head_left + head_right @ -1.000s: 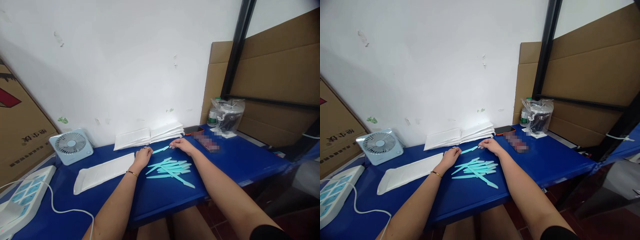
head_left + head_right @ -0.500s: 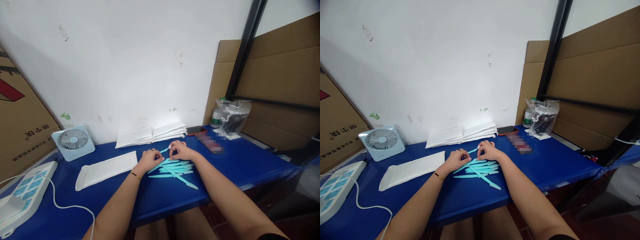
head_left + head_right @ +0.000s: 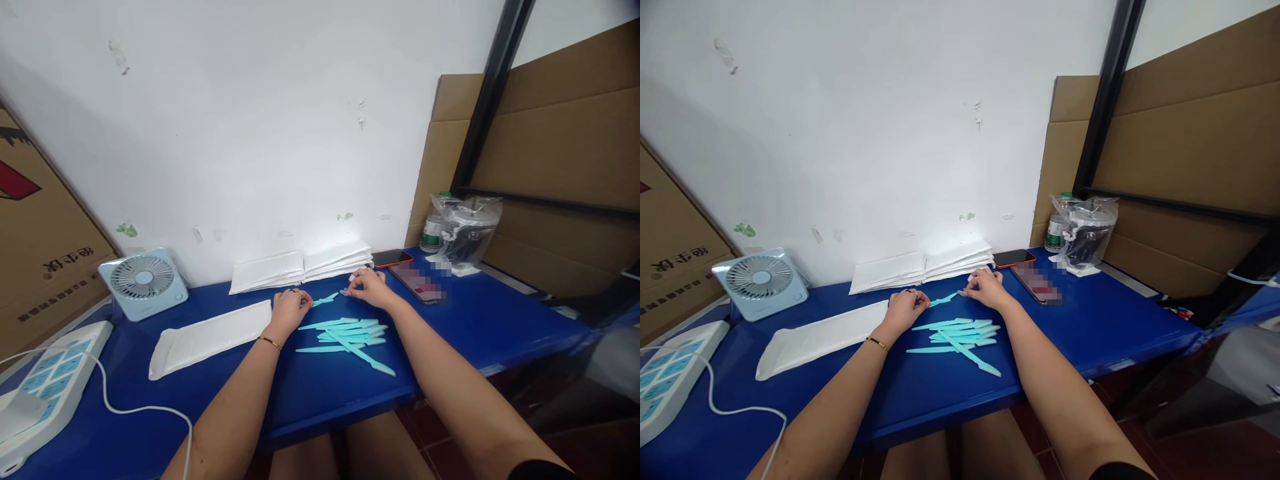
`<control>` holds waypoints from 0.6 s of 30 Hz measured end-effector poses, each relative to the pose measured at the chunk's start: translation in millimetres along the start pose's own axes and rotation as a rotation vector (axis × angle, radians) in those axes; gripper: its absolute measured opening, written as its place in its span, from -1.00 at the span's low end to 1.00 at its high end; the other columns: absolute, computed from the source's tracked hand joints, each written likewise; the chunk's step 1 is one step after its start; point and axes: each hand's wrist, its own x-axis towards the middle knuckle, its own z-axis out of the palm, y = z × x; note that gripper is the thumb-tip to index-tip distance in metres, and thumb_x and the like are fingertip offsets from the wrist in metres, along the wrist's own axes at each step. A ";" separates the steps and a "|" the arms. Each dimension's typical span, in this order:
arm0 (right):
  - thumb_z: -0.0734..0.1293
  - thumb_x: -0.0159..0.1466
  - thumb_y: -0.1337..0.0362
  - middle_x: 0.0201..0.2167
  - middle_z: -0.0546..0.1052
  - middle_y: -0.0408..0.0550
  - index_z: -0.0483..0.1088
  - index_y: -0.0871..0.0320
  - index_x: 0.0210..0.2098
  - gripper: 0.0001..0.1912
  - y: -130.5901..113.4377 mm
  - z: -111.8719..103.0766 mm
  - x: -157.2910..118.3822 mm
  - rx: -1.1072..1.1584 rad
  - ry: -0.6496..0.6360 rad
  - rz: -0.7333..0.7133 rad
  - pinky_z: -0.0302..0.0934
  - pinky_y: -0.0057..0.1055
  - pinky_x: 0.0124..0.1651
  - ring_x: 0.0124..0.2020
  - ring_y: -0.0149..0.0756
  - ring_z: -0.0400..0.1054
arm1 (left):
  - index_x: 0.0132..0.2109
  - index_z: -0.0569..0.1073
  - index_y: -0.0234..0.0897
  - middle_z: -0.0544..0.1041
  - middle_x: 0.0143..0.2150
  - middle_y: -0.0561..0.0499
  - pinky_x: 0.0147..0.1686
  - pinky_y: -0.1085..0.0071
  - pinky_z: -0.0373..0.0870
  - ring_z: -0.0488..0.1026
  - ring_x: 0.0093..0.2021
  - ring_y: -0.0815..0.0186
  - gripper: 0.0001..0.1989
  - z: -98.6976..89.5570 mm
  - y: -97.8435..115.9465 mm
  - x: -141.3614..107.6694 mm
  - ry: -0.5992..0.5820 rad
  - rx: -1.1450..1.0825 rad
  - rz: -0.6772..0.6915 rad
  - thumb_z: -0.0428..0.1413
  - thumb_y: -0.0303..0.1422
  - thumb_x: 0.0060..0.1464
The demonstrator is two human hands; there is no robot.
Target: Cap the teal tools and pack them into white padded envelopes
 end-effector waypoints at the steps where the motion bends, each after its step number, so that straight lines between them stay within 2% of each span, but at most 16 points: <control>1: 0.37 0.09 0.07 -0.15 0.44 -0.08 0.54 0.01 -0.48 -0.82 2.8 -0.3 0.7 -0.008 0.016 0.029 -0.14 -0.11 -0.03 -0.03 -0.07 0.16 | -0.20 0.49 -0.12 0.51 -0.22 0.05 -0.10 0.26 0.16 0.38 -0.12 0.22 -0.82 -1.9 0.5 -1.6 0.014 -0.015 0.010 0.07 -0.24 0.05; 4: 0.36 0.10 0.11 -0.16 0.45 -0.08 0.54 0.00 -0.47 -0.84 6.9 -2.1 1.4 -0.003 0.047 0.074 -0.12 -0.13 -0.06 -0.05 -0.08 0.20 | -0.12 0.46 -0.10 0.47 -0.12 0.05 -0.11 0.32 0.19 0.37 -0.09 0.24 -0.74 -8.0 11.0 -10.7 -0.035 -0.139 0.182 0.09 -0.15 0.04; 7: 0.34 0.11 0.12 -0.19 0.47 -0.07 0.54 0.01 -0.46 -0.84 6.5 -4.1 0.9 0.012 0.068 0.075 -0.09 -0.15 -0.07 -0.08 -0.10 0.24 | -0.15 0.47 -0.10 0.46 -0.13 0.06 -0.10 0.36 0.18 0.37 -0.11 0.27 -0.68 -9.8 30.1 -21.7 -0.219 -0.238 0.439 0.15 -0.08 -0.04; 9: 0.34 0.11 0.12 -0.23 0.49 -0.06 0.54 0.03 -0.47 -0.83 6.4 -5.2 0.5 0.017 0.078 0.069 -0.06 -0.17 -0.08 -0.10 -0.11 0.26 | -0.20 0.48 -0.12 0.46 -0.19 0.06 -0.09 0.36 0.16 0.37 -0.11 0.27 -0.68 -7.3 41.1 -26.6 -0.299 -0.235 0.530 0.19 -0.08 -0.09; 11: 0.34 0.10 0.11 -0.26 0.49 -0.07 0.53 0.05 -0.47 -0.82 7.4 -5.9 0.4 0.035 0.094 0.071 -0.03 -0.18 -0.08 -0.13 -0.14 0.28 | -0.25 0.48 -0.16 0.47 -0.24 0.07 -0.10 0.37 0.16 0.38 -0.14 0.28 -0.73 -3.1 47.2 -28.3 -0.332 -0.222 0.550 0.19 -0.12 -0.07; 14: 0.36 0.08 0.08 -0.30 0.50 -0.08 0.52 0.09 -0.47 -0.78 10.7 -7.6 0.7 0.133 0.112 0.077 0.05 -0.24 -0.10 -0.22 -0.20 0.33 | -0.31 0.47 -0.20 0.49 -0.27 0.07 -0.18 0.43 0.20 0.40 -0.20 0.32 -0.80 2.6 45.3 -25.4 -0.332 -0.232 0.518 0.16 -0.18 -0.02; 16: 0.36 0.08 0.04 -0.32 0.51 -0.06 0.52 0.12 -0.44 -0.73 12.0 -9.7 0.7 0.266 0.091 0.076 0.12 -0.30 -0.14 -0.26 -0.22 0.35 | -0.32 0.47 -0.21 0.49 -0.29 0.07 -0.24 0.46 0.23 0.40 -0.24 0.34 -0.83 4.4 37.3 -20.7 -0.294 -0.270 0.455 0.13 -0.21 0.01; 18: 0.33 0.11 0.00 -0.35 0.53 -0.04 0.52 0.15 -0.40 -0.67 11.0 -12.0 0.1 0.429 0.029 0.070 0.16 -0.34 -0.18 -0.29 -0.24 0.35 | -0.32 0.47 -0.21 0.49 -0.31 0.07 -0.29 0.47 0.24 0.40 -0.27 0.35 -0.82 4.6 25.2 -14.9 -0.206 -0.313 0.329 0.09 -0.21 0.03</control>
